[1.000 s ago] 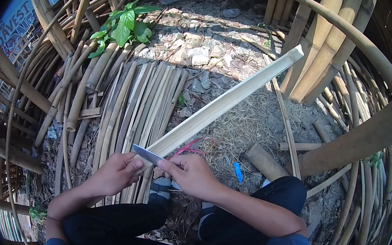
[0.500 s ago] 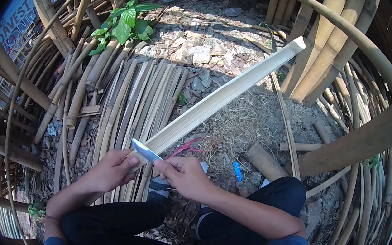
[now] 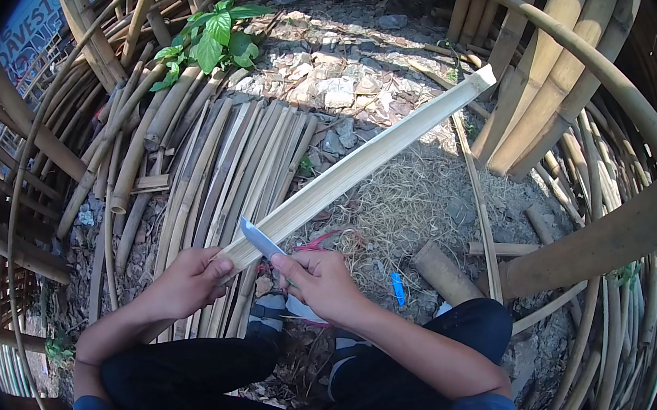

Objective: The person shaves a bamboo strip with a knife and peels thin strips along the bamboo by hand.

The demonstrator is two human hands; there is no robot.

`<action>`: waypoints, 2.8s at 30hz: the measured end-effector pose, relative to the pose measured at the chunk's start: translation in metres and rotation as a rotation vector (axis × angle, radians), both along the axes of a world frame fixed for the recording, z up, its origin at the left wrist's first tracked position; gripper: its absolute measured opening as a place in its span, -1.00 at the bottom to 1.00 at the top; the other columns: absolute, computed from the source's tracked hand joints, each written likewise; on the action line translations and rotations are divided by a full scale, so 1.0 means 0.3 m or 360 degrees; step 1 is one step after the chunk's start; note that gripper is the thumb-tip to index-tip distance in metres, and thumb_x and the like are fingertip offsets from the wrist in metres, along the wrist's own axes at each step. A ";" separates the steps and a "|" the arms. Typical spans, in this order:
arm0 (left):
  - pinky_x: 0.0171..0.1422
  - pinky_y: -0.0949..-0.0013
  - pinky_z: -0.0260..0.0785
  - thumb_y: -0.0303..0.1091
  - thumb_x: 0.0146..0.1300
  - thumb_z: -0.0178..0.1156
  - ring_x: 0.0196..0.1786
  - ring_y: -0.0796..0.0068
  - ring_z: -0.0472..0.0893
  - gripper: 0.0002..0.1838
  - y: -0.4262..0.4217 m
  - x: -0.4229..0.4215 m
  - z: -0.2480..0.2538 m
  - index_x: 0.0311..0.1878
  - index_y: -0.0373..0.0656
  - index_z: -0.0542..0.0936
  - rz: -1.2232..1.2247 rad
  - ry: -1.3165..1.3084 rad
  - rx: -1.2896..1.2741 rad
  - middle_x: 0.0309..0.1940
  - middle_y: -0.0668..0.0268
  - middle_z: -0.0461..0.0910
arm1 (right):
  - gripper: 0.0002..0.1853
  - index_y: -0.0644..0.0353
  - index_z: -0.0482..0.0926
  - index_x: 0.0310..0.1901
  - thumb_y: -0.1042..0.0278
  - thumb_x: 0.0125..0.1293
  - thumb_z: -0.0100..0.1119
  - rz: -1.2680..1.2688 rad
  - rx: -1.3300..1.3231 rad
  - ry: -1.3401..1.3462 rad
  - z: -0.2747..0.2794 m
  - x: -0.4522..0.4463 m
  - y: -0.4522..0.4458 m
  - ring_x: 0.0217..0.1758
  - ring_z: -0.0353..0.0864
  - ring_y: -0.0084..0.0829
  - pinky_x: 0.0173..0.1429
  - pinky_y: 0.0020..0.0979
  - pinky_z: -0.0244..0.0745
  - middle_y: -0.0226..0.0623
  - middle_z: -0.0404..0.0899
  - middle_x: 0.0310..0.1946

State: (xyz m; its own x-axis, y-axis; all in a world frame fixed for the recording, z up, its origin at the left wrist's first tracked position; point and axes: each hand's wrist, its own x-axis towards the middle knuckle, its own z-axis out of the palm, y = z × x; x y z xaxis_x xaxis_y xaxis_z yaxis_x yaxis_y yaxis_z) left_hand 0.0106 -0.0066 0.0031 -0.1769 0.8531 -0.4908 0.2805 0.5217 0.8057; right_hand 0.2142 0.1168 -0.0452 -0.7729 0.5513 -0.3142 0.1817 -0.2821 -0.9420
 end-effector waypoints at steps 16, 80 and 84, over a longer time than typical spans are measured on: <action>-0.40 0.35 0.35 -0.17 0.60 0.01 -0.54 0.61 0.47 -0.62 0.007 0.028 0.035 -0.10 -0.37 0.57 -0.0123 0.0052 0.0092 -0.61 0.39 0.47 | -0.61 0.33 0.73 -0.27 0.10 0.50 0.22 0.0113 0.0090 -0.0183 0.063 0.003 -0.023 -0.55 0.37 -0.74 -0.49 -0.55 0.24 -0.50 0.56 -0.57; -0.47 0.45 0.28 -0.21 0.61 -0.01 -0.57 0.69 0.39 -0.65 -0.025 -0.007 0.048 -0.12 -0.35 0.58 0.0079 -0.0059 -0.0107 -0.61 0.46 0.40 | -0.57 0.21 0.59 -0.39 0.03 0.55 0.13 -0.0449 0.0069 -0.0165 0.028 0.148 0.242 -0.70 0.28 -0.72 -0.62 -0.60 0.08 -0.53 0.39 -0.70; -0.47 0.46 0.28 -0.20 0.61 -0.01 -0.57 0.70 0.39 -0.64 -0.024 -0.002 0.041 -0.16 -0.34 0.56 0.0078 -0.0097 -0.0122 -0.61 0.46 0.40 | -0.54 0.22 0.59 -0.41 0.00 0.55 0.12 -0.0211 0.0018 0.0023 0.043 0.101 0.134 -0.69 0.27 -0.72 -0.59 -0.59 0.12 -0.53 0.39 -0.70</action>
